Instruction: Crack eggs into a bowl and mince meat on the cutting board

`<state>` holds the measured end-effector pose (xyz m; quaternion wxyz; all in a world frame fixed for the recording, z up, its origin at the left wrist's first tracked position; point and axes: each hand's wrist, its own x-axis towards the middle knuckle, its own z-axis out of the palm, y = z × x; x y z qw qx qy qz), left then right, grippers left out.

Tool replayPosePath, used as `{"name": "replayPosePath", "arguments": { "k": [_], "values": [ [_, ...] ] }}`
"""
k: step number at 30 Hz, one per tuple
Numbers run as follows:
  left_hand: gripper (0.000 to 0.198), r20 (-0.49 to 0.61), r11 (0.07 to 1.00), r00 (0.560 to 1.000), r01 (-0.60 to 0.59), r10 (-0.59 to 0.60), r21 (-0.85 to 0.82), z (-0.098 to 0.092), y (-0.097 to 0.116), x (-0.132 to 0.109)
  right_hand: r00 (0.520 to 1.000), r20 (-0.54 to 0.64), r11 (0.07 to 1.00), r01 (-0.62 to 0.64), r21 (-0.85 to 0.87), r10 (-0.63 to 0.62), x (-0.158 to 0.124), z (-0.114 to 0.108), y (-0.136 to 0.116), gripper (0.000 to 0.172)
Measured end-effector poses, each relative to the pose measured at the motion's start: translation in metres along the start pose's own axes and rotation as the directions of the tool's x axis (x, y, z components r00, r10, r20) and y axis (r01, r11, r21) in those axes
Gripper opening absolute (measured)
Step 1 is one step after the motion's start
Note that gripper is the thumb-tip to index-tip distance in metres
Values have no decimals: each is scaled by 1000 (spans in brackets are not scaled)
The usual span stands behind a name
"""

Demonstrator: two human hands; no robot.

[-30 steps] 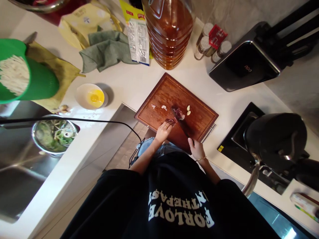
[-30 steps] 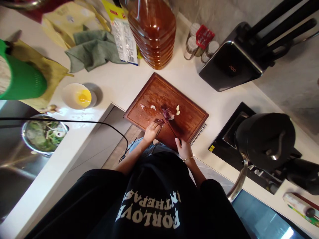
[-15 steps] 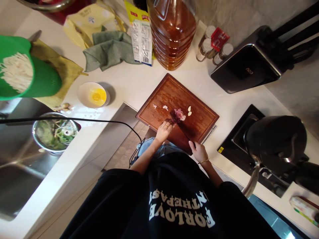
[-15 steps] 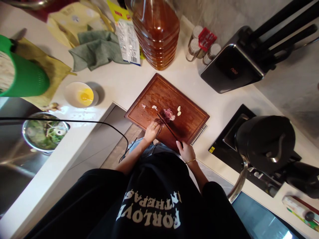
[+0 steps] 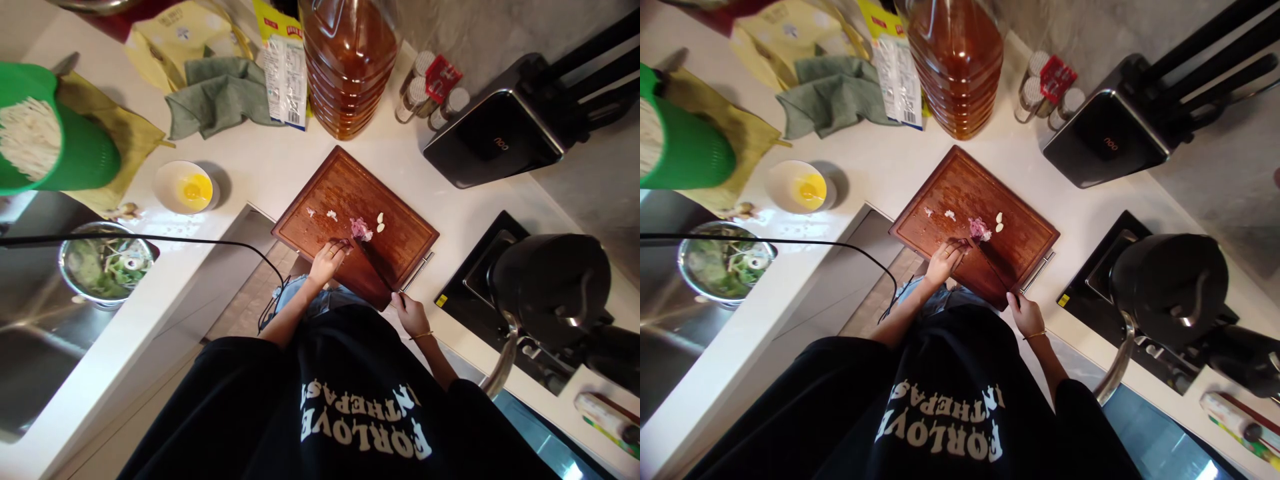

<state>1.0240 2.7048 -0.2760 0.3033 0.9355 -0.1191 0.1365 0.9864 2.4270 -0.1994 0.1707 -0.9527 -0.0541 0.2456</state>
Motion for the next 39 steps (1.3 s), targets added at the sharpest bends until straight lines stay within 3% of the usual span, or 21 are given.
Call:
{"name": "replayPosePath", "arguments": {
  "k": [11, 23, 30, 39],
  "values": [
    [21, -29, 997, 1000, 9, -7, 71, 4, 2, 0, 998, -20, 990, 61, -124, -64, 18, 4, -41, 49],
    [24, -17, 996, 999, 40, -39, 84, 9, 5, 6, 998, 27, 992, 55, -113, -52, 14, -2, -36, 48],
    [20, -20, 994, 1000, 26, -24, 109, 10, 6, 6, 996, 8, 985, 86, -147, -85, 41, 0, -62, 48],
    [24, -23, 989, 997, 72, -70, 126, 10, 5, 6, 999, 38, 977, 25, -210, -18, 10, 3, -35, 49]
  ]
}}
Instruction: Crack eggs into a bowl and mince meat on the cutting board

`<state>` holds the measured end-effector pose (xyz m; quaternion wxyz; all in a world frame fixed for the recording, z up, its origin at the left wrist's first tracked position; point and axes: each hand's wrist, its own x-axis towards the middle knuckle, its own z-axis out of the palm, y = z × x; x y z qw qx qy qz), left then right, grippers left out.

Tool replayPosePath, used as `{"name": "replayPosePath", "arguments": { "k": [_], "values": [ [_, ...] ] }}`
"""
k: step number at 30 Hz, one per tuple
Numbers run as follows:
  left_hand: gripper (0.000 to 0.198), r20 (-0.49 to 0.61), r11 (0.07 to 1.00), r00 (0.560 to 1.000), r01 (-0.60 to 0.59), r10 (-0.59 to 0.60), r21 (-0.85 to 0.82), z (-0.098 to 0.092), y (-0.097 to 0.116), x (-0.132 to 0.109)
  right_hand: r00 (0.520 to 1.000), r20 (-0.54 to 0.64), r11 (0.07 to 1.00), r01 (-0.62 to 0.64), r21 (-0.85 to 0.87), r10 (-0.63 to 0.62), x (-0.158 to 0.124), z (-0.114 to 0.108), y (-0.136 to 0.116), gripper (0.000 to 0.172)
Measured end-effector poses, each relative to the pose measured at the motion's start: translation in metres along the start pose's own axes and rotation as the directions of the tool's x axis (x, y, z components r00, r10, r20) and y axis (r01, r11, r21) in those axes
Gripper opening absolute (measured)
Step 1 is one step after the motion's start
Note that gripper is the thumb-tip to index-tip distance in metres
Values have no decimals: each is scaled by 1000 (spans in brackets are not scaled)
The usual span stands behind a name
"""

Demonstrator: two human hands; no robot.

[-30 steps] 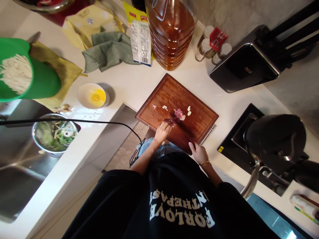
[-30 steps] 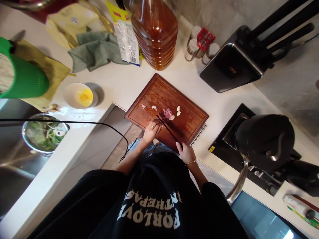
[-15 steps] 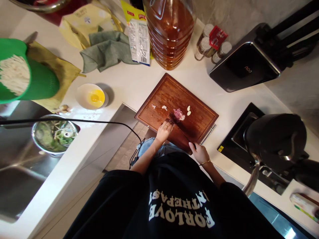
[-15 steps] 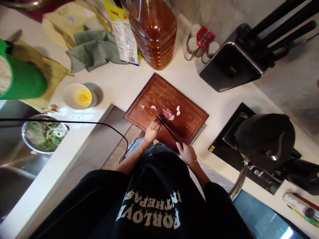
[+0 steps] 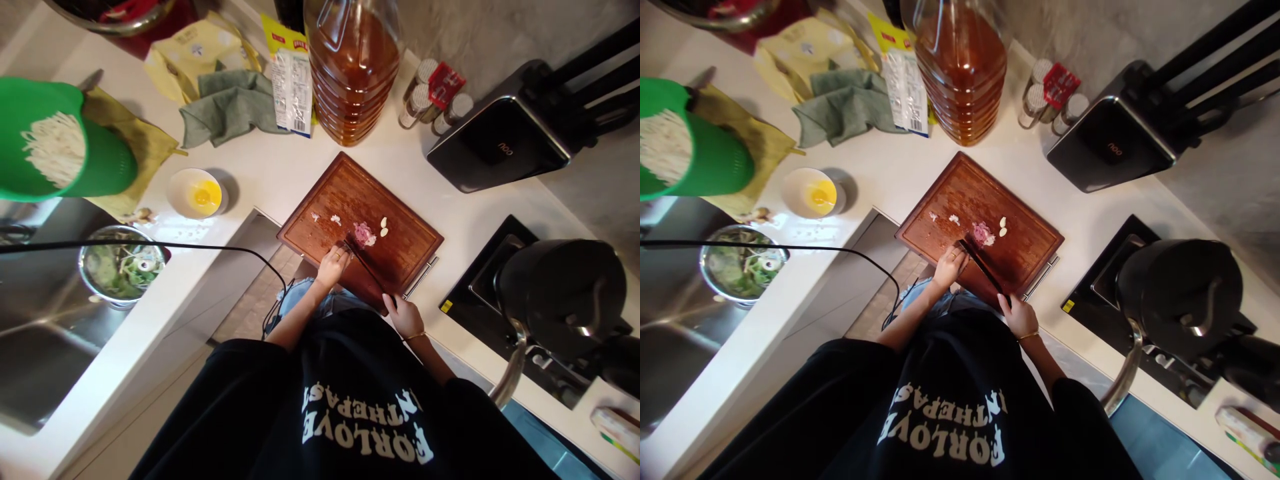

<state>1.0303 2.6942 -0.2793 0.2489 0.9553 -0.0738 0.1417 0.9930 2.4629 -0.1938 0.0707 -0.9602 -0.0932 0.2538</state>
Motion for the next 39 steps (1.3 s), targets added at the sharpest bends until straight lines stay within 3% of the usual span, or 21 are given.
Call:
{"name": "replayPosePath", "arguments": {
  "k": [8, 11, 17, 21, 26, 33, 39],
  "values": [
    [25, 23, 1000, 1000, 1, 0, -30, -1, 3, -1, 998, -63, 998, 31, 58, -27, 29, 1, -24, 52],
    [23, 22, 998, 1000, -6, 7, -56, -2, 2, -1, 995, -87, 983, 59, 171, -44, 27, 1, -17, 50],
    [21, 38, 995, 999, -14, 18, -94, -4, -2, -7, 992, -114, 970, -22, 241, 51, 10, 3, 3, 59],
    [22, 5, 997, 1000, 19, -19, -72, -6, 1, -9, 992, -120, 970, -5, 242, 35, 7, 3, 2, 58],
    [28, -16, 992, 995, 102, -101, 78, -4, 8, -7, 995, -100, 983, 40, 176, -23, 9, 6, -6, 52],
    [21, -23, 998, 999, 35, -34, 46, -1, 9, -1, 995, -99, 998, 30, 62, -23, 14, 5, -8, 51],
    [20, 39, 996, 999, -22, 19, 81, -1, 7, 4, 995, -102, 994, 19, 105, -8, 16, 3, -8, 50]
  ]
}}
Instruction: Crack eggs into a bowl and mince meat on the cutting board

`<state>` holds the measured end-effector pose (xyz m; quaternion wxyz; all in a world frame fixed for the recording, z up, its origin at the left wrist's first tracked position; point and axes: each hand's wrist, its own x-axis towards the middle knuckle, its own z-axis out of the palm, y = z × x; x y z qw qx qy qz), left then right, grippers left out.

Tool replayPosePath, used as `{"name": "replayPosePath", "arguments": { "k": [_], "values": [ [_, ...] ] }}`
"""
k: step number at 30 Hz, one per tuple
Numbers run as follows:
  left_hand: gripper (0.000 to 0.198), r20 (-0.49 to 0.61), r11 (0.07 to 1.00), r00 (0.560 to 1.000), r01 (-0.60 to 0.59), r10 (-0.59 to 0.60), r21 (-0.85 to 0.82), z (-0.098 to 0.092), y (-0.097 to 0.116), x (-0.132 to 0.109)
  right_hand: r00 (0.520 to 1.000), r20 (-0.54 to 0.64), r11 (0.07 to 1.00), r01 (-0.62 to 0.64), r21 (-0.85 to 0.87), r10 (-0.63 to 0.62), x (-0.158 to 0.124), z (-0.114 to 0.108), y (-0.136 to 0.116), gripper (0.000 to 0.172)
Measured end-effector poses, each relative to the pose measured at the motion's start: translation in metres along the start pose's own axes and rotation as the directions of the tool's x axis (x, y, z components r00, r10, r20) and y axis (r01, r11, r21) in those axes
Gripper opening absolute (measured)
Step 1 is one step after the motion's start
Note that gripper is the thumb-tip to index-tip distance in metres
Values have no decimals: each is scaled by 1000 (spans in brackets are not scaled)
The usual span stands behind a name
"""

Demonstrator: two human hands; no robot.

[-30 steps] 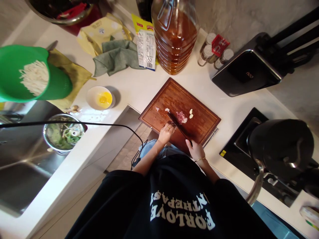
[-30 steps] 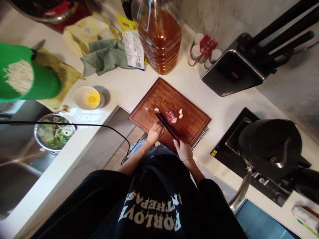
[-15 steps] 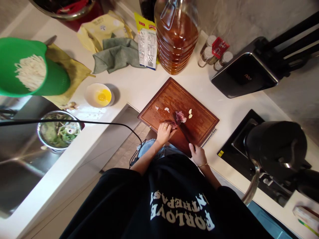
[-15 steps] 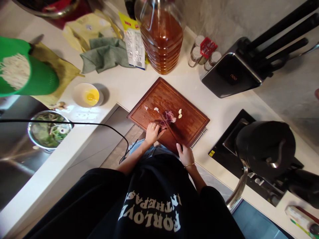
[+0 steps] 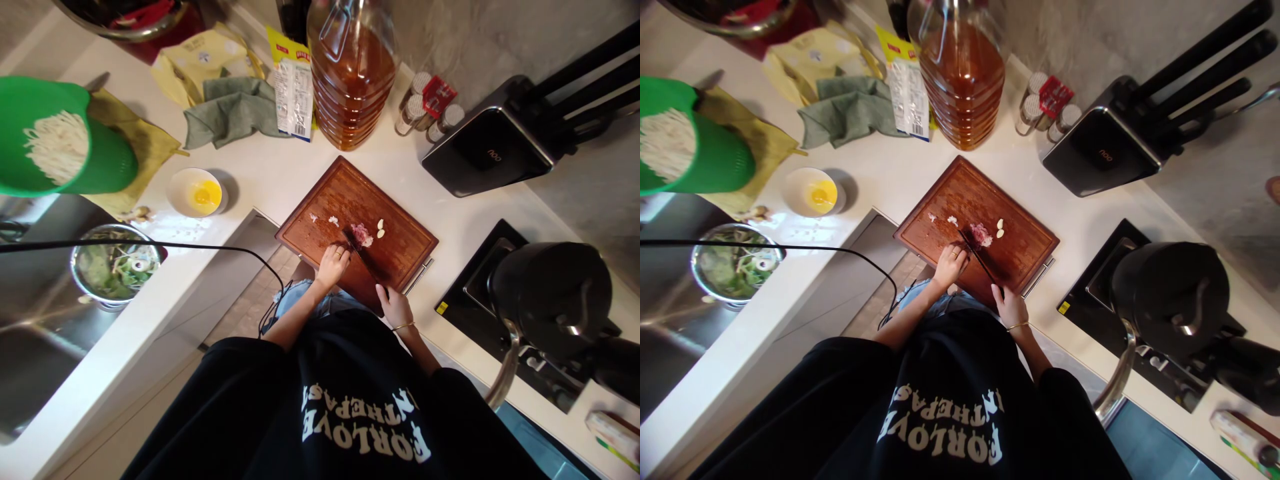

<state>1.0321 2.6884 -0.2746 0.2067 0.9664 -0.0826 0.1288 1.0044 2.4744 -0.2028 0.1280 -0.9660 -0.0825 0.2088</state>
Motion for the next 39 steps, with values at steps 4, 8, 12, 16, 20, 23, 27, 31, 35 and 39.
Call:
{"name": "replayPosePath", "arguments": {
  "k": [4, 8, 12, 16, 20, 23, 27, 31, 35, 39],
  "values": [
    [21, 26, 1000, 1000, -1, 1, -8, -6, -9, -4, 1000, 16, 998, -1, 67, 0, -2, 1, 2, 51],
    [24, 37, 998, 999, -24, 26, -58, -16, -18, -12, 1000, 15, 994, -7, 106, 5, -6, 1, 2, 50],
    [25, 23, 997, 1000, -15, 17, -80, -20, -17, -18, 1000, 13, 994, 10, 107, -12, -7, 1, -6, 50],
    [26, -2, 997, 1000, 12, -12, -74, -16, -16, -20, 999, 13, 998, 38, 52, -38, -3, 2, -17, 47],
    [28, 3, 993, 1000, -14, 14, -117, -9, -15, -16, 999, 39, 1000, 9, -13, -8, -2, 4, -21, 46],
    [28, -11, 993, 1000, -3, 1, -118, -6, -12, -12, 999, 32, 1000, 18, -5, -18, -6, 7, -15, 45],
    [28, -14, 994, 1000, 14, -16, -104, -4, -10, -11, 997, 74, 1000, -3, 10, 2, -15, 10, -5, 47],
    [28, 7, 994, 1000, -23, 24, -107, -3, -11, -15, 998, 65, 999, -20, 26, 19, -8, 12, -10, 48],
    [31, 14, 994, 999, -50, 52, -98, -5, -15, -21, 1000, -10, 991, 13, 131, -12, 3, 16, -15, 49],
    [34, 54, 991, 995, -75, 82, -112, -11, -18, -24, 999, -41, 985, -11, 173, 18, -3, 18, -6, 52]
  ]
}}
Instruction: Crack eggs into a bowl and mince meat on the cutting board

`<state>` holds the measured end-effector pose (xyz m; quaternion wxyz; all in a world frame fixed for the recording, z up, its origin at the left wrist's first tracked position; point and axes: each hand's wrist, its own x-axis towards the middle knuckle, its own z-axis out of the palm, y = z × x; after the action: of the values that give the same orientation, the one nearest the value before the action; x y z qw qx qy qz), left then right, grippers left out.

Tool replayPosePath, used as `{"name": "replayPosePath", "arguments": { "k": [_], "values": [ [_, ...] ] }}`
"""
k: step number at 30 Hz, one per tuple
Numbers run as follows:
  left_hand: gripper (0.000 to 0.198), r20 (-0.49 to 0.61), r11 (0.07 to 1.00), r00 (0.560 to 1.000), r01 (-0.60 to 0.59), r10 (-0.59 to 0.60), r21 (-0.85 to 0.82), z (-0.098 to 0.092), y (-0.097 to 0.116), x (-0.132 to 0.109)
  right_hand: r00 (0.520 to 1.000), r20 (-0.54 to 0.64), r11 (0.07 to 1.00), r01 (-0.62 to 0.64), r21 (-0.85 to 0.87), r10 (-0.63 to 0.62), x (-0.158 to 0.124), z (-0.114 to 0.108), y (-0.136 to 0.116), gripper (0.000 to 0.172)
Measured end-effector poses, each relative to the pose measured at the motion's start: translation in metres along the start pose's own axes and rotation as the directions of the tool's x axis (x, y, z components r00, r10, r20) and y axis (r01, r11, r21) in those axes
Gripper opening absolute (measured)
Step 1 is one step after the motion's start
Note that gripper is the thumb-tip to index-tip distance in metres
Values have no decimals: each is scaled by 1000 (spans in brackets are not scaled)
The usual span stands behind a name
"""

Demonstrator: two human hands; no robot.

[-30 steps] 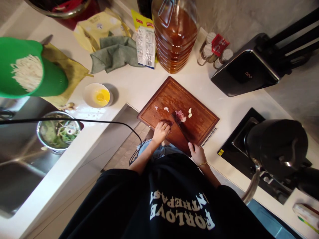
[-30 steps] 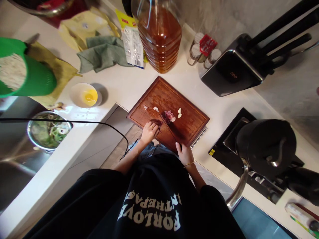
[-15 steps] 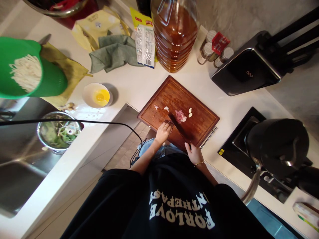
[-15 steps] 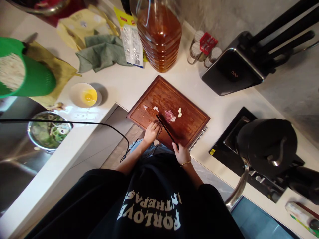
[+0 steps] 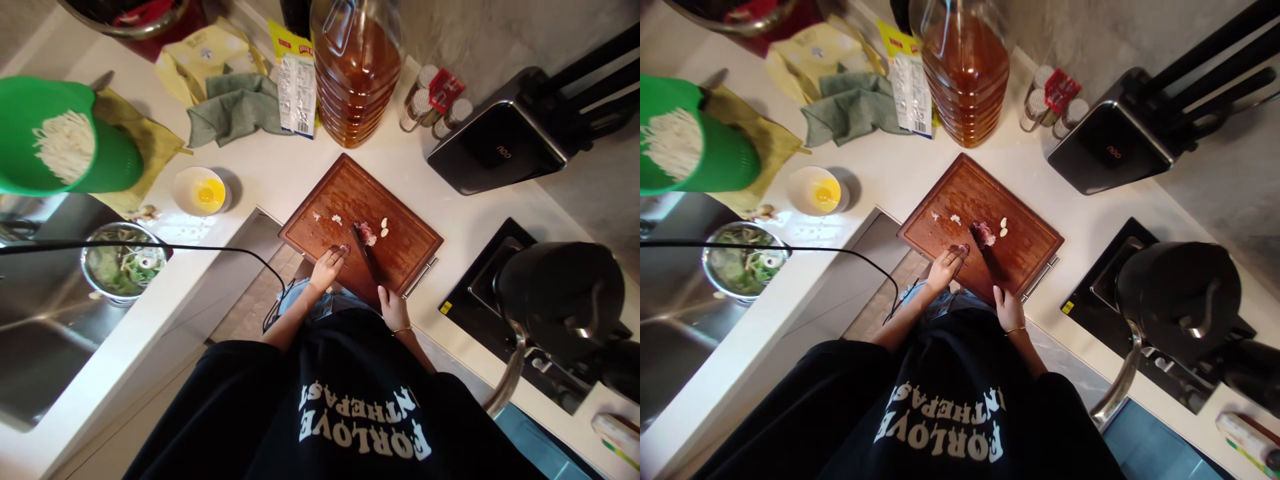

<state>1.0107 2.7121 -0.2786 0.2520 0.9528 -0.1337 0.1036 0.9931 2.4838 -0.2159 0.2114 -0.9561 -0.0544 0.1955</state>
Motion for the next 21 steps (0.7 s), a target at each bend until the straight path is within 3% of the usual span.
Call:
{"name": "replayPosePath", "arguments": {
  "k": [4, 13, 18, 21],
  "values": [
    [30, -2, 1000, 1000, 23, -23, -7, 0, -1, 0, 1000, 24, 999, 5, -34, -4, -8, -5, 0, 49],
    [26, -61, 999, 998, 35, -33, 25, 5, 1, 1, 994, 106, 980, -8, -197, 30, 0, -8, -26, 48],
    [24, -57, 989, 988, 145, -143, 34, 8, 3, 3, 989, 135, 962, -18, -271, 57, -10, -14, -17, 47],
    [24, -51, 991, 991, 125, -123, 39, 8, 4, 3, 984, 157, 951, -37, -306, 89, -14, -14, -13, 45]
  ]
}}
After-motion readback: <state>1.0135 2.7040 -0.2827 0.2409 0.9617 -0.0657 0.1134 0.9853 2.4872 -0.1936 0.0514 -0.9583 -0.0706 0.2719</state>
